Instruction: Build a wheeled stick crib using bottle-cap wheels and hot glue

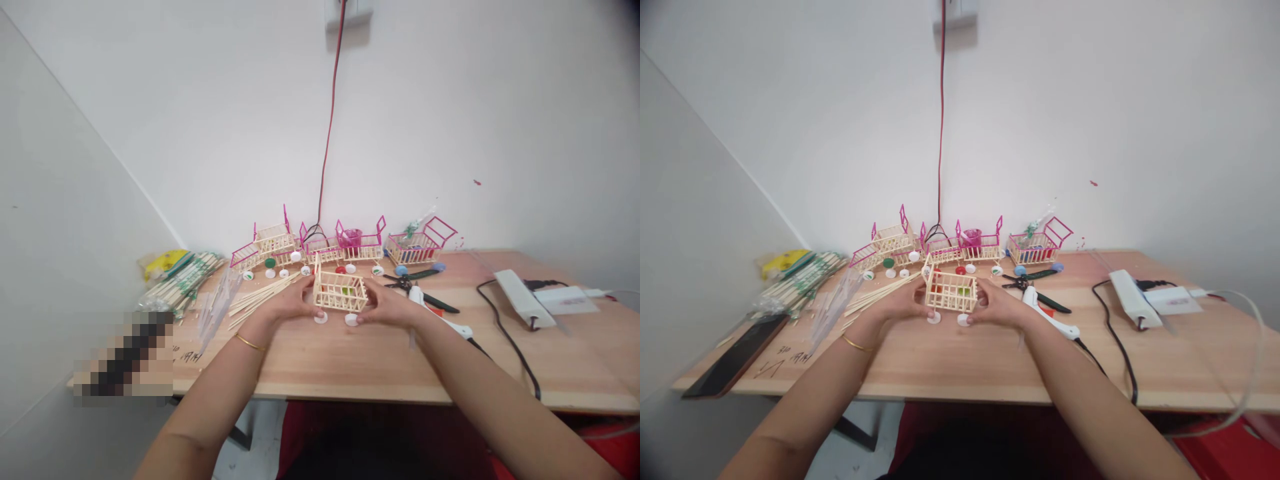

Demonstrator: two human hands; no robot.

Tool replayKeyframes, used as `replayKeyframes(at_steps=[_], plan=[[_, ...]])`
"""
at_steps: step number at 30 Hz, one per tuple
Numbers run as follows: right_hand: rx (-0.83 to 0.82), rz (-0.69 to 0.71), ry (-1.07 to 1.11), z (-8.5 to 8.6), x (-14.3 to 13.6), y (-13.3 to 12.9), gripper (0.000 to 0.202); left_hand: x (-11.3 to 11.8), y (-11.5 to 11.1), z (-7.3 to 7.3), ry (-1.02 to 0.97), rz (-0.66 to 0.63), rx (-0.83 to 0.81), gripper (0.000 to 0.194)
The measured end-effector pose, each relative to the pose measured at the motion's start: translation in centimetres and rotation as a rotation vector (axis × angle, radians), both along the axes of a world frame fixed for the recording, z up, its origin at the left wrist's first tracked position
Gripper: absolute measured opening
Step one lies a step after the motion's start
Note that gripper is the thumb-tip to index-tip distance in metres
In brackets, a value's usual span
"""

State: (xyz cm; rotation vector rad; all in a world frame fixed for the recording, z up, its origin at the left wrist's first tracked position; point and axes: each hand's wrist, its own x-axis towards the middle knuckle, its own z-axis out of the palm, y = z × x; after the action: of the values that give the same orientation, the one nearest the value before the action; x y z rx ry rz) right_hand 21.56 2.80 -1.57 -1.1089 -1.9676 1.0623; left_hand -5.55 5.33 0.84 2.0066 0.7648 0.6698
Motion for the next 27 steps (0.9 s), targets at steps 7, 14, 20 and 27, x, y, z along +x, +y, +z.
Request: replayKeyframes(at_steps=[7, 14, 20, 27], plan=[[0.001, -0.005, -0.001, 0.54, -0.18, -0.35, 0.081, 0.01, -0.04, 0.1, -0.008, -0.013, -0.019, 0.083], [-0.029, 0.011, -0.015, 0.77, -0.43, -0.56, 0.08, 0.16, -0.05, -0.07, -0.029, -0.031, -0.032, 0.085], [0.075, -0.004, -0.095, 0.33, -0.36, -0.18, 0.089, -0.09, 0.0, -0.03, 0.016, -0.058, 0.013, 0.097], [0.092, -0.015, -0.139, 0.84, -0.69, -0.7, 0.091, -0.32, 0.17, 0.08, 0.167, -0.029, 0.133, 0.102]])
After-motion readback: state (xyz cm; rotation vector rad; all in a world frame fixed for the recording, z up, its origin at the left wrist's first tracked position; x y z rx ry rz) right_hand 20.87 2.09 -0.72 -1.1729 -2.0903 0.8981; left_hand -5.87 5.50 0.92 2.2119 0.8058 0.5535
